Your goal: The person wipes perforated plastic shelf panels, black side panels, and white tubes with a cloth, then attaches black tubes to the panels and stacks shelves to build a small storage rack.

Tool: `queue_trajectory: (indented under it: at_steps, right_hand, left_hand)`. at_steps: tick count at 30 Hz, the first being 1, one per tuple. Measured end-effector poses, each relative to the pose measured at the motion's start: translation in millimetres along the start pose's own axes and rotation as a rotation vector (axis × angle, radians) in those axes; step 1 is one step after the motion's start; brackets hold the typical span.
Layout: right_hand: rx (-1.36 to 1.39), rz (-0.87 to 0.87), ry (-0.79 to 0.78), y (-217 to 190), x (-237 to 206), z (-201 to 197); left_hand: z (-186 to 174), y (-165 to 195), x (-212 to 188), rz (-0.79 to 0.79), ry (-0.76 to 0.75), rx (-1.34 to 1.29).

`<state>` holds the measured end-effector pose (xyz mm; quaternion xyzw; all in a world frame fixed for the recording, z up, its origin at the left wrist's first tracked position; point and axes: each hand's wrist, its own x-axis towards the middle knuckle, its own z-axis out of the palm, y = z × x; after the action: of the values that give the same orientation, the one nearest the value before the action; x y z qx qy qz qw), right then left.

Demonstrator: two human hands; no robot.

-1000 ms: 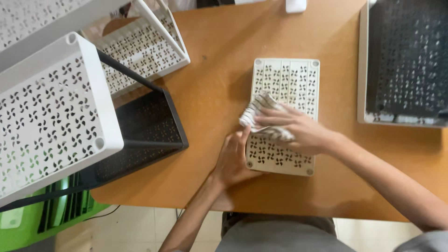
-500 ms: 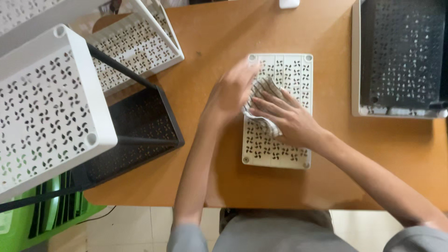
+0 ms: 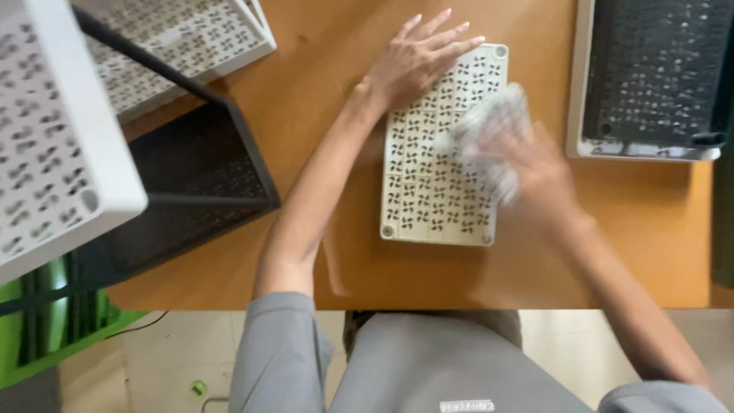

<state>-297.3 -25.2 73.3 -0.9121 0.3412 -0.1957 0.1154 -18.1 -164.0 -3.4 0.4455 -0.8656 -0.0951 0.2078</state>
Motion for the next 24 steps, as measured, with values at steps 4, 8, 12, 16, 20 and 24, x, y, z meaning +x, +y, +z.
queue_trajectory:
  at_steps: [4, 8, 12, 16, 20, 24]
  right_hand:
    - [0.349, -0.386, -0.276, 2, -26, 18]
    - [0.303, -0.238, -0.056, 3, -30, 16]
    - [0.138, -0.338, -0.221, -42, -27, 24]
    - [0.149, -0.379, -0.388, -56, -4, 30]
    - [0.095, -0.153, -0.303, -12, 33, 13]
    - [-0.319, -0.278, -0.227, -21, 13, 11]
  left_hand:
    - [8, 2, 3, -0.044, -0.002, 0.026]
    - [13, 2, 3, -0.081, 0.045, -0.002]
    - [14, 3, 0, -0.089, 0.065, -0.011]
    - [11, 3, -4, -0.076, 0.082, -0.019]
    - [9, 4, -7, -0.025, 0.086, -0.014]
    - [8, 9, -5, -0.095, 0.072, 0.066]
